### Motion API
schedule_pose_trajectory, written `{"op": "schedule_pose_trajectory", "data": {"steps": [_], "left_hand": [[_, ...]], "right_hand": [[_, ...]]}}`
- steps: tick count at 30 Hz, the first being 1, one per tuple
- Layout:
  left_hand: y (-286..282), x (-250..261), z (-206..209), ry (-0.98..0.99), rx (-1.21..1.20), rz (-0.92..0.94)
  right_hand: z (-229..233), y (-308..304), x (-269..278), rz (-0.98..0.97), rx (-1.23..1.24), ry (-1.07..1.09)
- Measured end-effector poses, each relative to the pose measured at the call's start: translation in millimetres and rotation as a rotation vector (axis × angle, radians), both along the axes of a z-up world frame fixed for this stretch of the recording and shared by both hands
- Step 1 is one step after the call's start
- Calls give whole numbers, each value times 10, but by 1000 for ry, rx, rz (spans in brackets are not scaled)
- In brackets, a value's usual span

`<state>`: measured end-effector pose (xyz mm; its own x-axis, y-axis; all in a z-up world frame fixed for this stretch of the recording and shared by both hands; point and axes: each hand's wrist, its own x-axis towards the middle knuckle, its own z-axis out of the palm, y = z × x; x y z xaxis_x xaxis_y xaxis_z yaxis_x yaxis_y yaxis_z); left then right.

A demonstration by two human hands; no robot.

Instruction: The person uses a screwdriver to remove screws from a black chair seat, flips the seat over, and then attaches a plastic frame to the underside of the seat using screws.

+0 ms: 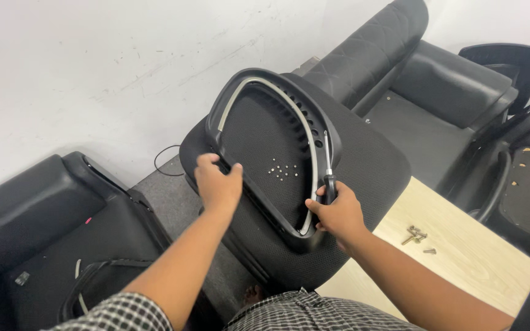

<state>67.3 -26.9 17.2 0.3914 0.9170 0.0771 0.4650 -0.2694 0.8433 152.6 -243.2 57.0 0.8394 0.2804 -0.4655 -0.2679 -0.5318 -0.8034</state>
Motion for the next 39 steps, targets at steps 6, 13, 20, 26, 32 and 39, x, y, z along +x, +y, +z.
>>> {"op": "schedule_pose_trajectory", "data": {"steps": [6,13,20,26,32,39], "left_hand": [[-843,-521,141,-27,171,-471],[-1059,-420,524,227,-56,-704],[-1122,-490,605,128,-419,-658],[-1148,-511,523,129,-363,-735],[-1198,-545,421,249,74,-791],[-1292,-418,653,394,-300,-727]], "right_hand": [[-140,-87,31,40,102,-74],[-113,-129,23,115,62,-165],[-146,-273,147,-40,325,-137],[-224,-409,290,151,607,-388],[78,-462,246,263,560,-285],[366,-458,4,489,462,-624]]}}
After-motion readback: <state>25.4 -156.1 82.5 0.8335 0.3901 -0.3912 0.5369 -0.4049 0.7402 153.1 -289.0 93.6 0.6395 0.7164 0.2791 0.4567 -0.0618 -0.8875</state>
